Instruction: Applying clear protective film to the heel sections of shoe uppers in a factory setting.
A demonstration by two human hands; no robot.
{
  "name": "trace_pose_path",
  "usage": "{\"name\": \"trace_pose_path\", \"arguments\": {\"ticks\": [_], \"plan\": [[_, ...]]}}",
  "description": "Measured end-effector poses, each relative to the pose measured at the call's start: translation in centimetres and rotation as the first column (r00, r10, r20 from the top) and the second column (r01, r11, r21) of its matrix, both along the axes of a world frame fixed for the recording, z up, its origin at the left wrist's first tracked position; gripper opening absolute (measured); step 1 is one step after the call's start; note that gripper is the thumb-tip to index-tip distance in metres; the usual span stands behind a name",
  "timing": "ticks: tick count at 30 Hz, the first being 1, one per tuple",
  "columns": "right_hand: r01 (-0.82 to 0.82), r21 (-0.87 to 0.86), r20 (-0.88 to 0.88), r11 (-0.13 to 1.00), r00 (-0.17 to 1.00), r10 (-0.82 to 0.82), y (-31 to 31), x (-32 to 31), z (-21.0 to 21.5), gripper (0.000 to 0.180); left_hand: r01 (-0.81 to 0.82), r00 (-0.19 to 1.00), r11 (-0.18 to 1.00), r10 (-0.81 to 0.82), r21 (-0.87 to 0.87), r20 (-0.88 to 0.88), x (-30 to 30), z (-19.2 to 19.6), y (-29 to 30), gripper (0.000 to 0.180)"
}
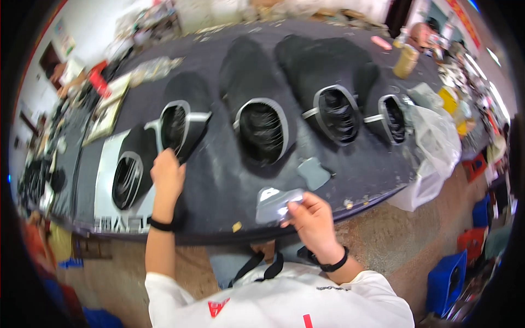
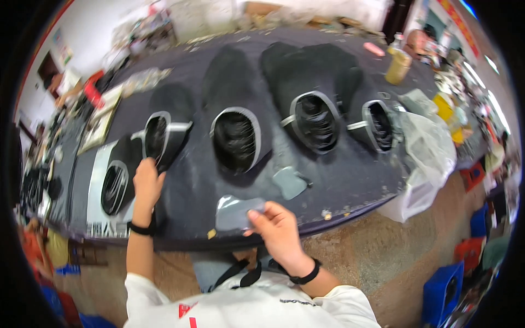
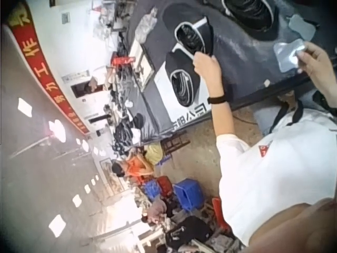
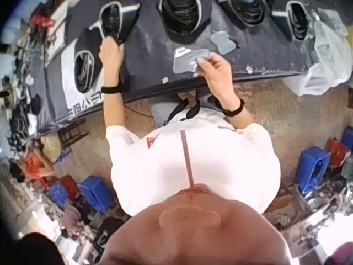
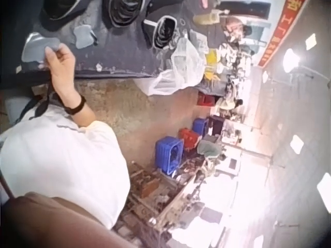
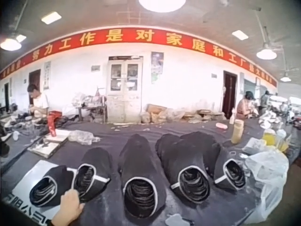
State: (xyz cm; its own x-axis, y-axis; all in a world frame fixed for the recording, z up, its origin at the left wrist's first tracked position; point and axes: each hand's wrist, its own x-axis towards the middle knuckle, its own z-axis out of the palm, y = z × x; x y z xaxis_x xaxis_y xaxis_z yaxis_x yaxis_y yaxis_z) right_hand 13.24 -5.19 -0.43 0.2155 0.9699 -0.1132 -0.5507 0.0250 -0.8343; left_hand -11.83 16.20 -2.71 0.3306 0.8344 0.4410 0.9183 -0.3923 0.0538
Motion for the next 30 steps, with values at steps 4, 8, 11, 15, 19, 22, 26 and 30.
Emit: {"name": "trace_pose_path", "arguments": {"ticks": [4,8,11,15,19,22,26,30], "plan": [[-0.056,0.012,0.030,0.998,0.998,0.055,-0.2,0.2,0.6,0.013,-0.062,0.988,0.994,0.048,-0.093,-0.149,0.4,0.5,0.6,0.028],[-0.035,0.084,0.112,0.996,0.993,0.025,-0.4,0.9,1.4,0.017,0.205,0.977,0.978,-0.202,-0.039,0.073,2.9,3.0,-2.5,0.015],[-0.018,0.063,0.163,0.998,0.987,0.008,-0.2,1.3,1.8,0.015,0.509,0.734,0.718,-0.075,-0.474,0.675,4.9,5.5,-6.8,0.012],[0.085,0.160,0.264,0.983,0.956,-0.125,0.6,0.8,2.3,0.011,0.873,0.156,0.424,0.225,-0.241,0.962,8.6,6.2,-11.5,0.029],[0.221,0.180,0.272,0.959,0.926,-0.264,1.2,0.2,2.6,0.010,0.910,-0.003,0.353,0.530,-0.218,0.848,10.4,5.3,-13.7,0.025],[0.211,0.241,0.262,0.947,0.926,-0.273,1.4,-0.2,2.7,0.017,0.920,-0.039,0.342,0.571,-0.194,0.820,10.4,4.8,-14.2,0.022],[0.196,0.211,0.296,0.958,0.921,-0.253,1.4,-0.5,2.8,0.020,0.927,-0.021,0.324,0.549,-0.190,0.835,9.9,5.0,-14.2,0.026],[0.156,0.211,0.405,0.965,0.884,-0.232,1.4,-0.9,3.0,0.020,0.926,-0.048,0.337,0.553,-0.171,0.832,9.8,5.4,-14.4,0.024]]}}
